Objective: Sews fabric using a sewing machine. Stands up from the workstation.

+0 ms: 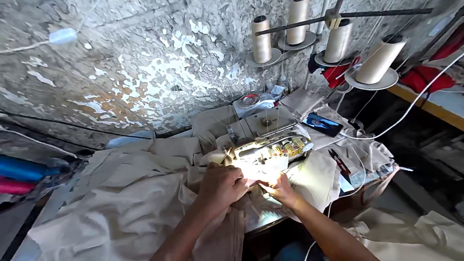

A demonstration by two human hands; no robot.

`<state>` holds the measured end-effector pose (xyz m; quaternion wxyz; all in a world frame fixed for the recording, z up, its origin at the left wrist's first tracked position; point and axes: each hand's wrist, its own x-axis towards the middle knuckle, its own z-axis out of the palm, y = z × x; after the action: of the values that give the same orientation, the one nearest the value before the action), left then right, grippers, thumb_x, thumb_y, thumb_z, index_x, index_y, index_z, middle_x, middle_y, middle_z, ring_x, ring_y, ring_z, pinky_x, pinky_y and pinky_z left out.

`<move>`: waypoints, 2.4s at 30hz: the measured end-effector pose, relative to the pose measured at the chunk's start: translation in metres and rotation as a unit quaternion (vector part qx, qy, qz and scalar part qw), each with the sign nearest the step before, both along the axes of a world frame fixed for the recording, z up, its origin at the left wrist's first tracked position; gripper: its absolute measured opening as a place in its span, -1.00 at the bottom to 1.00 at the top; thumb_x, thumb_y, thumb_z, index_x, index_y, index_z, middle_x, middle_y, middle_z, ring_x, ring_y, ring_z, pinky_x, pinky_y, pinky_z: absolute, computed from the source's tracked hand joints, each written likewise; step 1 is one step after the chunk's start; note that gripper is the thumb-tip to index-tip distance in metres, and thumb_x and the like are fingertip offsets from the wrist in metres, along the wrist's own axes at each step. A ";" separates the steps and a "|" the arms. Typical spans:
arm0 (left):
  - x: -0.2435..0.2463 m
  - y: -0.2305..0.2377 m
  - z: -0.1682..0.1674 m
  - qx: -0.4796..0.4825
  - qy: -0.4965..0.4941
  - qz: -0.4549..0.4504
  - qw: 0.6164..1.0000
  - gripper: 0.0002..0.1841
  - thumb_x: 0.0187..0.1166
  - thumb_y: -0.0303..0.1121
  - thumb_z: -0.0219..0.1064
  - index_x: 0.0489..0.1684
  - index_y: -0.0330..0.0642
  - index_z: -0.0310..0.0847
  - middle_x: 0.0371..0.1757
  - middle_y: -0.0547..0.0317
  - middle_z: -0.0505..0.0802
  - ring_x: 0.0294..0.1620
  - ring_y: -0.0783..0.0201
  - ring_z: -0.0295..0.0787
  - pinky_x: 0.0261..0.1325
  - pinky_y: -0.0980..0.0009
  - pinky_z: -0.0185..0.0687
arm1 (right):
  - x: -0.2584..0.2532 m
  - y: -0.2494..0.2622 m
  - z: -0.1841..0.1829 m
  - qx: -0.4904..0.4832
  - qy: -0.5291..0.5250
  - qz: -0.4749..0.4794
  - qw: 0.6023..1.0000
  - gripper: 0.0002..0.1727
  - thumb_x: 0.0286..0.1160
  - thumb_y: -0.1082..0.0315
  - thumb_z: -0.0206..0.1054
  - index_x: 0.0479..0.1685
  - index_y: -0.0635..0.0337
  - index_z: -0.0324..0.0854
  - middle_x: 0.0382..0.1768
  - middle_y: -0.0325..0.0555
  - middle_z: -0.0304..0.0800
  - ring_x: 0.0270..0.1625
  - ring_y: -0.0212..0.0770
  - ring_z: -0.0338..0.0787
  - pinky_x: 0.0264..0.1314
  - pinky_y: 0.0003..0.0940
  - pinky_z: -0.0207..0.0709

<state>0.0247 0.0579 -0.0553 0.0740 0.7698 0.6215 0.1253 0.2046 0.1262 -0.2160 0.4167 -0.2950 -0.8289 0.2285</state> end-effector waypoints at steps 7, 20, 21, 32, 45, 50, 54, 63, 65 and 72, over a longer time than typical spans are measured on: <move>0.031 -0.016 -0.006 -0.009 -0.017 -0.030 0.999 -0.73 0.57 -0.27 0.35 -0.43 -0.29 0.80 -0.49 -0.06 0.82 -0.34 -0.07 0.83 0.09 -0.15 0.53 | 0.001 -0.002 0.011 0.026 -0.029 -0.009 0.999 -0.86 0.34 0.38 0.44 -0.31 0.24 0.88 -0.08 0.19 0.91 -0.08 0.18 0.92 -0.13 0.11 0.76; 0.046 -0.036 -0.024 0.029 -0.013 -0.018 0.999 -0.77 0.53 -0.33 0.36 -0.49 -0.26 0.79 -0.53 -0.02 0.81 -0.40 -0.03 0.84 -0.06 -0.10 0.64 | 0.003 -0.010 0.002 0.046 -0.034 -0.048 0.997 -0.84 0.36 0.38 0.39 -0.30 0.23 0.89 -0.10 0.18 0.92 -0.08 0.18 0.93 -0.15 0.08 0.77; 0.054 -0.041 -0.036 0.041 -0.008 -0.019 0.999 -0.77 0.52 -0.34 0.37 -0.51 -0.26 0.78 -0.54 -0.01 0.80 -0.42 -0.03 0.83 -0.05 -0.10 0.65 | 0.006 -0.012 -0.001 0.044 -0.036 -0.047 0.997 -0.82 0.37 0.37 0.38 -0.28 0.22 0.89 -0.09 0.20 0.92 -0.08 0.19 0.93 -0.14 0.08 0.78; 0.077 -0.062 -0.079 0.138 0.090 0.020 0.986 -0.75 0.48 -0.26 0.34 -0.62 -0.11 0.73 -0.63 0.17 0.76 -0.52 0.16 0.76 0.01 0.11 0.58 | 0.001 -0.019 -0.016 0.051 -0.005 -0.081 0.995 -0.81 0.37 0.37 0.37 -0.26 0.15 0.93 -0.08 0.24 0.91 -0.15 0.18 0.93 -0.24 0.01 0.76; 0.071 -0.034 -0.095 0.161 0.117 0.089 0.976 -0.80 0.46 -0.29 0.34 -0.49 -0.14 0.80 -0.56 0.15 0.80 -0.41 0.11 0.82 0.08 0.03 0.56 | 0.000 -0.021 -0.018 0.057 -0.001 -0.084 0.995 -0.79 0.35 0.36 0.33 -0.37 0.20 0.90 -0.18 0.22 0.90 -0.21 0.16 0.92 -0.29 0.00 0.73; 0.071 -0.026 -0.097 0.160 0.138 0.112 0.971 -0.79 0.45 -0.27 0.37 -0.50 -0.15 0.83 -0.55 0.12 0.82 -0.37 0.07 0.84 0.09 -0.03 0.57 | 0.000 -0.021 -0.016 0.069 0.004 -0.089 0.994 -0.79 0.34 0.38 0.31 -0.37 0.24 0.88 -0.21 0.22 0.90 -0.22 0.15 0.92 -0.31 -0.02 0.73; 0.071 -0.019 -0.093 0.115 0.098 0.131 0.980 -0.77 0.52 -0.27 0.34 -0.43 -0.17 0.87 -0.39 0.02 0.89 -0.18 -0.02 0.88 0.20 -0.07 0.54 | 0.001 -0.020 -0.013 0.059 -0.021 -0.084 0.994 -0.78 0.34 0.38 0.31 -0.28 0.23 0.89 -0.09 0.21 0.91 -0.16 0.18 0.93 -0.30 0.04 0.75; 0.050 -0.014 -0.092 0.153 0.060 0.089 0.982 -0.77 0.56 -0.20 0.35 -0.35 -0.07 0.90 -0.26 0.08 0.93 -0.11 -0.01 0.90 0.33 -0.22 0.52 | 0.008 -0.010 0.011 0.010 -0.097 -0.038 0.995 -0.78 0.37 0.32 0.39 -0.16 0.16 0.90 -0.02 0.13 0.90 -0.12 0.19 0.92 -0.27 0.14 0.73; 0.033 -0.015 -0.070 0.118 0.022 0.062 0.991 -0.74 0.61 -0.20 0.32 -0.33 -0.11 0.90 -0.06 -0.01 0.93 0.07 -0.10 0.87 0.49 -0.35 0.34 | 0.010 -0.007 0.011 0.027 -0.110 -0.029 0.993 -0.76 0.44 0.26 0.37 -0.09 0.10 0.91 -0.03 0.09 0.92 -0.14 0.17 0.92 -0.28 0.13 0.73; -0.039 0.049 -0.011 -0.011 0.080 0.074 0.994 -0.67 0.62 -0.61 0.26 0.29 -0.26 0.75 0.44 -0.16 0.75 0.46 -0.18 0.68 0.56 -0.17 0.40 | 0.012 -0.006 0.011 0.028 -0.114 -0.018 0.993 -0.77 0.39 0.30 0.38 -0.17 0.21 0.90 -0.15 0.13 0.91 -0.20 0.19 0.92 -0.29 0.16 0.72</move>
<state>-0.0144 0.1066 -0.0660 0.0232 0.7281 0.6823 0.0614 0.2170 0.1201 -0.2054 0.3318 -0.3220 -0.8716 0.1631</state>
